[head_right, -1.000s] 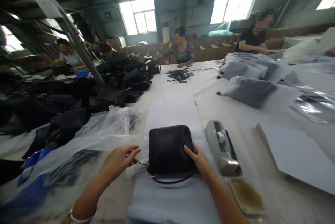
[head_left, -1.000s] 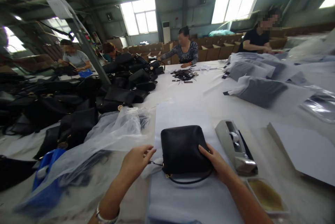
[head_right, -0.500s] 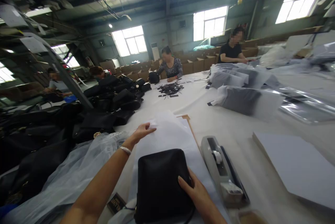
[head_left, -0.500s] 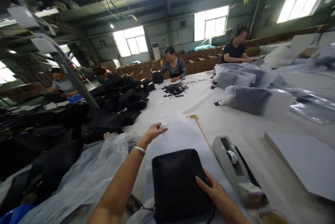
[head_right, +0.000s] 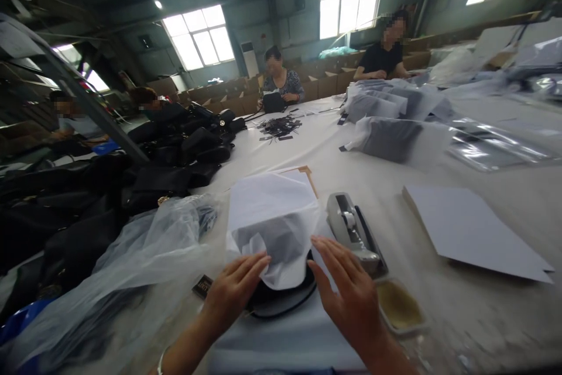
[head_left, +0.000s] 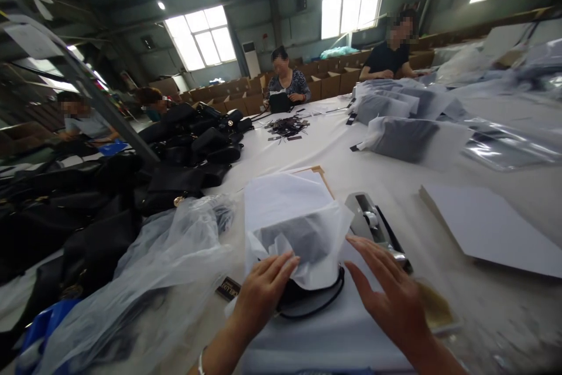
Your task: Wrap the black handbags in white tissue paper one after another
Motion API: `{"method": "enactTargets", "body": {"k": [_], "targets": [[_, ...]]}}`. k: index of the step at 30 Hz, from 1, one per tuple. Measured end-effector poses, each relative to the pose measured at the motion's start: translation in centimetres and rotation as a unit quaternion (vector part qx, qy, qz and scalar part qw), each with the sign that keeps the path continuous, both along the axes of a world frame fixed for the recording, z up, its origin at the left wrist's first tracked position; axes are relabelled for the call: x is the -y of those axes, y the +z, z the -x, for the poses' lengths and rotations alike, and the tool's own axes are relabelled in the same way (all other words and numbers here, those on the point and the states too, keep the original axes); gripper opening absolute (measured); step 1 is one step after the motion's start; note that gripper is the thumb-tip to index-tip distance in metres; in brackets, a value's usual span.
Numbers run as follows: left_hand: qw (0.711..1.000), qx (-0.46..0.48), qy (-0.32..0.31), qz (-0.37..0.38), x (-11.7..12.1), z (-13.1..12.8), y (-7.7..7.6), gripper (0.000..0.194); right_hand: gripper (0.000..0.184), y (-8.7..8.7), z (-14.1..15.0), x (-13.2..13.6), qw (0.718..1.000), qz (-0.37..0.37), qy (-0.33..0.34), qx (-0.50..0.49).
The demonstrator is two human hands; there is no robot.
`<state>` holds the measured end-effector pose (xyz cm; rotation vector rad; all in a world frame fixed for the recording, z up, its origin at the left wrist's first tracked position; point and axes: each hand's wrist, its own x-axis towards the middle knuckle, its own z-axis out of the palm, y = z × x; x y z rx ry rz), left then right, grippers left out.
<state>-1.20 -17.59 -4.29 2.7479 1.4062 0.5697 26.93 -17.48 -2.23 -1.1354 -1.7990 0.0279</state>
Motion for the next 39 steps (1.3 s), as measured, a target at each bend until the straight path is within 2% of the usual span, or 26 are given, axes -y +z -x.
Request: {"method": "enactTargets", "body": {"k": [1,3,5,7,9,12,13,15,18,22,24,28,32,34,36,39], "targets": [[1.000,-0.003,0.002,0.004,0.8,-0.2,-0.5,0.059,0.065,0.9,0.2,0.5,0.999,-0.028,0.032,0.020],[1.000,0.001,-0.003,0.016,1.8,-0.3,-0.7,0.057,0.066,2.0,1.0,0.9,0.992,-0.039,0.094,0.068],[0.999,0.016,-0.022,0.035,2.1,0.0,0.1,0.056,0.063,2.0,2.2,0.7,0.982,-0.011,0.144,0.125],[0.998,0.045,-0.031,0.041,1.7,0.7,1.5,0.057,0.064,1.2,3.6,0.0,0.968,0.027,0.172,0.179],[0.996,0.083,0.012,0.013,0.7,1.8,3.0,0.061,0.070,0.2,4.7,-0.7,0.959,0.057,0.179,0.212],[0.986,0.111,0.121,-0.022,-1.5,3.7,4.5,0.067,0.079,-0.9,5.5,-1.4,0.957,0.081,0.170,0.221],[0.986,0.107,0.129,-0.002,-2.3,4.3,4.7,0.069,0.081,-1.0,5.6,-1.5,0.958,0.084,0.168,0.217],[0.989,0.096,0.092,0.071,-3.9,5.4,4.9,0.072,0.088,-0.9,5.5,-1.4,0.960,0.088,0.166,0.208],[0.986,0.108,0.039,0.123,-5.5,6.5,4.9,0.061,0.099,-0.7,4.9,-1.0,0.962,0.098,0.161,0.196],[0.985,0.136,0.085,0.069,-5.6,7.0,4.5,0.032,0.106,-1.7,3.8,-0.7,0.962,0.115,0.136,0.207],[0.982,0.150,0.108,0.040,-4.9,7.1,4.0,0.029,0.099,-2.7,3.5,-0.8,0.961,0.117,0.125,0.216],[0.974,0.173,0.144,-0.002,-2.8,7.2,2.1,0.029,0.069,-4.3,3.2,-1.8,0.969,0.072,0.112,0.207],[0.970,0.175,0.166,-0.029,-1.3,8.1,-0.1,0.018,0.056,-4.5,3.0,-2.6,0.967,-0.024,0.162,0.195],[0.967,0.174,0.181,-0.043,-0.8,8.6,-0.7,0.014,0.054,-4.3,2.7,-2.7,0.962,-0.056,0.187,0.191],[0.965,0.166,0.195,-0.059,-0.2,8.7,-0.6,0.014,0.054,-4.1,2.5,-2.6,0.960,-0.069,0.194,0.190],[0.980,0.102,0.153,-0.074,1.0,7.5,0.6,0.042,0.053,-4.1,2.4,-2.2,0.960,-0.076,0.191,0.192]]}}
